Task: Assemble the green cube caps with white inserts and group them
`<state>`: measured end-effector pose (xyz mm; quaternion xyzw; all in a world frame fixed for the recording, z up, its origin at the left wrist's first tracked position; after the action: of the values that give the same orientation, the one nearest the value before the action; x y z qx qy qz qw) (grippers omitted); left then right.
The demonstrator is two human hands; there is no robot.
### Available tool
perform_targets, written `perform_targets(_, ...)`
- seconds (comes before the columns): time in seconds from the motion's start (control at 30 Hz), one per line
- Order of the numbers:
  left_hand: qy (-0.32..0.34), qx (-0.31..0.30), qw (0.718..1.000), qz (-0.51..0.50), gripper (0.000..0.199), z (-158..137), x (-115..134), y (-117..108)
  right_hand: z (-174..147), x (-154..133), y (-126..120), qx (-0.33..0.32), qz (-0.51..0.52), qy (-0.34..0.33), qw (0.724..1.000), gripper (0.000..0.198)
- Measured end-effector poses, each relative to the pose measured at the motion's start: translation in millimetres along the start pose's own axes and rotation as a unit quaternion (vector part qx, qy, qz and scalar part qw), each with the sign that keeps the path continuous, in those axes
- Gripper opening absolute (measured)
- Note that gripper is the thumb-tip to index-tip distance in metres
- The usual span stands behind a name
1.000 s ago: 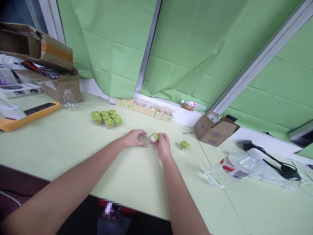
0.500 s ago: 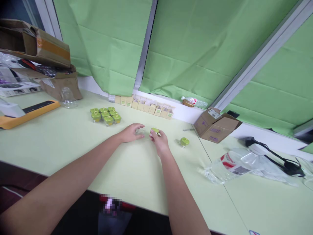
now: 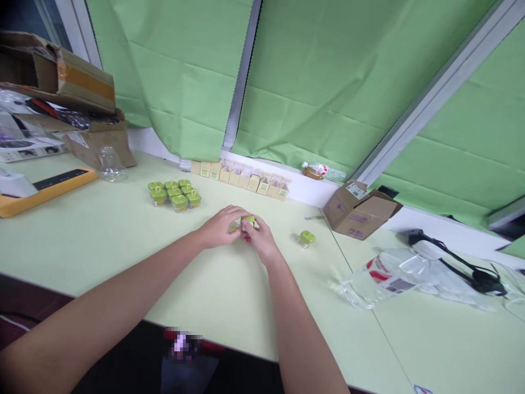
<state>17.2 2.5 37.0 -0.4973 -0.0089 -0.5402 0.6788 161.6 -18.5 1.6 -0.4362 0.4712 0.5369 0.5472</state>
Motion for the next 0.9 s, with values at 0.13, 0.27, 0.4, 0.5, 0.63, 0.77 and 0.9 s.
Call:
perform_targets(0.13, 0.004, -0.020, 0.999, -0.030, 0.051, 0, 0, 5, 0, -1, 3, -0.006, 0.007, -0.001, 1.000, 0.045)
perform_targets(0.27, 0.004, -0.037, 0.998, -0.060, 0.059, 0, -3, 11, 0, -2, 4, 0.008, 0.009, -0.002, 1.000, 0.044)
perform_targets(0.4, 0.014, -0.050, 0.997, -0.061, 0.061, 0, -5, 17, 3, 2, 2, 0.024, 0.021, -0.003, 0.999, 0.040)
perform_targets(0.5, 0.006, -0.066, 0.996, -0.053, 0.061, 0, -7, 20, 5, 6, 0, 0.023, 0.022, 0.000, 0.999, 0.034)
perform_targets(0.63, -0.003, -0.076, 0.996, -0.047, 0.062, 0, -8, 22, 5, 6, 1, 0.015, 0.018, 0.000, 1.000, 0.028)
perform_targets(0.77, -0.006, -0.082, 0.996, -0.032, 0.062, -1, -5, 21, 4, 4, 4, 0.016, 0.025, 0.002, 1.000, 0.025)
perform_targets(0.9, -0.011, -0.076, 0.996, -0.052, 0.059, -3, 3, 18, 1, 0, 5, 0.024, 0.025, -0.016, 0.999, 0.017)
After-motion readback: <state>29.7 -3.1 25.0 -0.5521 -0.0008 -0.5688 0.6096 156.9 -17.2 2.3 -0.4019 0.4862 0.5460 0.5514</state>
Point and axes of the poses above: each hand's wrist, its own z-axis towards the middle knuckle, its own y-axis out of the palm, x = y × z, the point moved 4 cm from there along z, towards the middle knuckle, and after that the axes turned 10 degrees about -y, right-handed, at the moved point
